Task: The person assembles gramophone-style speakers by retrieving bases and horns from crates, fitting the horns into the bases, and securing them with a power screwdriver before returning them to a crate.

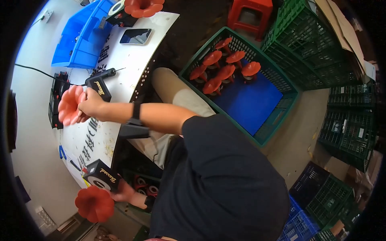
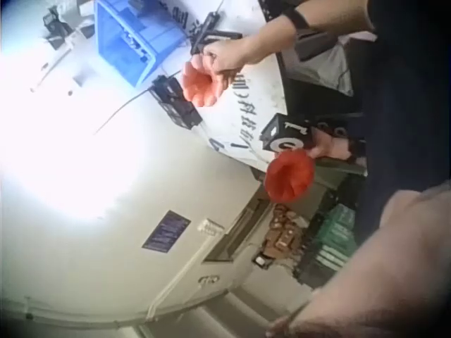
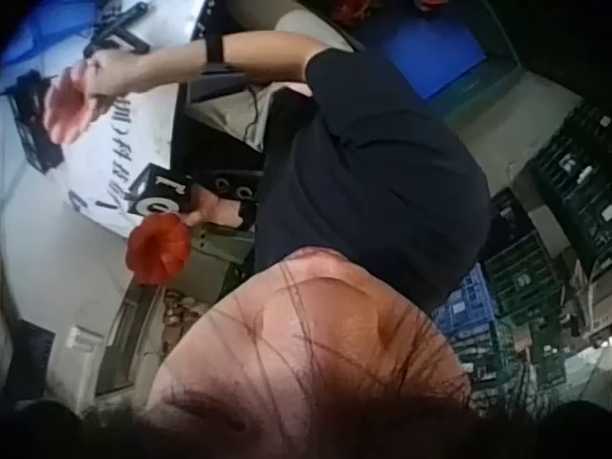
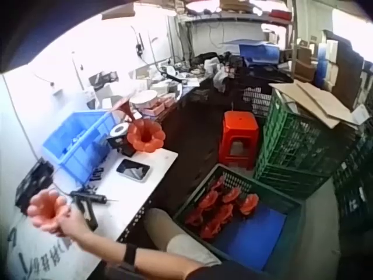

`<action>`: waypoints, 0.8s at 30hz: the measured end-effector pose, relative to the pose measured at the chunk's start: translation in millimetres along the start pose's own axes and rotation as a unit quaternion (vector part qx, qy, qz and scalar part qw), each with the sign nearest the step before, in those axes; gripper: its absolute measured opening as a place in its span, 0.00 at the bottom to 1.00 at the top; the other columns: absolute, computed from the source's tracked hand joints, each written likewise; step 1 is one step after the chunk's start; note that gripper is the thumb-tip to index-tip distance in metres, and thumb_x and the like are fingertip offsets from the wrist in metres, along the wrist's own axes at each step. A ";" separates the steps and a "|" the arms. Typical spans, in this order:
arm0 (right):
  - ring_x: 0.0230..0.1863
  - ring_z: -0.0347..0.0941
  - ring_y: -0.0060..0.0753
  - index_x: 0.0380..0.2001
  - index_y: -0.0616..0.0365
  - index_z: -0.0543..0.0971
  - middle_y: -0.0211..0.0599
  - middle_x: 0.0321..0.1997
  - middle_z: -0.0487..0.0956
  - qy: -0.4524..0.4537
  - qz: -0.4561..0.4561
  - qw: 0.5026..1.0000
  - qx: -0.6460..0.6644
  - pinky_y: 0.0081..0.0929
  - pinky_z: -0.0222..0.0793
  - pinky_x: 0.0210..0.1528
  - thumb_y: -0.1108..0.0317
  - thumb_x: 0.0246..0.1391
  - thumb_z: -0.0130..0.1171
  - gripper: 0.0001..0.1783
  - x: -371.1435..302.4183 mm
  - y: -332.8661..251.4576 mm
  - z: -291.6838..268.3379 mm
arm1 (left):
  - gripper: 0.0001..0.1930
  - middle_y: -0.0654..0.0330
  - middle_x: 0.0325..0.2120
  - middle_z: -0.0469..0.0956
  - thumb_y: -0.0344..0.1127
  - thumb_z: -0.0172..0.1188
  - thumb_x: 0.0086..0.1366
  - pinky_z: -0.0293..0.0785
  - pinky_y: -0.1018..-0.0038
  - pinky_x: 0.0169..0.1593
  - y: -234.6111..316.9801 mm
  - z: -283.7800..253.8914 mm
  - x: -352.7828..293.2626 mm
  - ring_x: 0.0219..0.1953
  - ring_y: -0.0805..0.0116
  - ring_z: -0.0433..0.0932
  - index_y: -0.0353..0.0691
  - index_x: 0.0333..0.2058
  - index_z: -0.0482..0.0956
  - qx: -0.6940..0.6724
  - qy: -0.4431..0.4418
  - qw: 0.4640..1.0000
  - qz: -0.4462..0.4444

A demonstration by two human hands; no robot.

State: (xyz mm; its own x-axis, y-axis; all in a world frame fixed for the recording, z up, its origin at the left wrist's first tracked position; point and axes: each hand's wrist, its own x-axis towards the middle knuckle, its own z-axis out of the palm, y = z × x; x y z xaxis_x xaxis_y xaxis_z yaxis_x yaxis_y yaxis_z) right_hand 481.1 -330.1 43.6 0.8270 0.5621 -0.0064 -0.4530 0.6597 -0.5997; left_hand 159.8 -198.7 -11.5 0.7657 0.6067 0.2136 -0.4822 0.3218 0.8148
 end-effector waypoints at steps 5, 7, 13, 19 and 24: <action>0.46 0.84 0.32 0.59 0.67 0.74 0.45 0.50 0.84 -0.218 0.065 0.949 -0.217 0.32 0.83 0.48 0.69 0.59 0.67 0.27 -141.7 -107.9 -48.9 | 0.40 0.50 0.70 0.64 0.49 0.61 0.66 0.71 0.48 0.66 40.8 5.6 -50.5 0.71 0.45 0.65 0.45 0.74 0.60 0.053 0.118 0.987 0.094; 0.51 0.84 0.42 0.48 0.66 0.75 0.50 0.49 0.84 -0.092 0.049 0.974 -0.203 0.38 0.83 0.53 0.70 0.57 0.66 0.18 -233.8 -174.1 -95.7 | 0.40 0.48 0.69 0.66 0.48 0.60 0.65 0.73 0.45 0.62 17.8 14.1 -13.9 0.68 0.45 0.68 0.45 0.74 0.59 0.047 0.070 0.996 0.026; 0.43 0.81 0.24 0.49 0.62 0.74 0.35 0.44 0.82 0.209 0.106 0.899 -0.369 0.28 0.80 0.43 0.76 0.56 0.64 0.18 -379.4 -203.8 -212.2 | 0.39 0.46 0.66 0.70 0.54 0.59 0.68 0.79 0.54 0.52 -16.9 -41.1 -4.7 0.59 0.46 0.77 0.44 0.73 0.62 -0.081 -0.019 0.994 -0.067; 0.34 0.77 0.21 0.56 0.58 0.75 0.29 0.42 0.81 0.337 0.297 0.813 -0.370 0.26 0.75 0.32 0.76 0.56 0.65 0.23 -434.9 -136.0 -465.6 | 0.35 0.48 0.66 0.68 0.43 0.61 0.70 0.72 0.55 0.62 -82.3 60.2 -15.4 0.62 0.49 0.72 0.39 0.72 0.61 0.472 0.016 0.881 0.015; 0.34 0.78 0.25 0.61 0.53 0.75 0.32 0.42 0.81 0.406 0.342 0.797 -0.290 0.30 0.74 0.30 0.71 0.55 0.67 0.29 -429.8 -112.5 -540.1 | 0.35 0.46 0.66 0.66 0.28 0.63 0.68 0.68 0.58 0.67 -76.6 57.2 -27.6 0.63 0.52 0.71 0.32 0.70 0.59 0.662 -0.087 0.744 0.028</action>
State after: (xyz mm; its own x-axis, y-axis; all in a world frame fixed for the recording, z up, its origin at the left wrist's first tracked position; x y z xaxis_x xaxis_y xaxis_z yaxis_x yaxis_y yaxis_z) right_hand 356.5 -915.3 -318.4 0.5026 0.0277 -0.8641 -0.8546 -0.1349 -0.5014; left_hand 200.0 -281.6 -48.9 0.8589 0.4526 0.2396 0.2385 -0.7675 0.5950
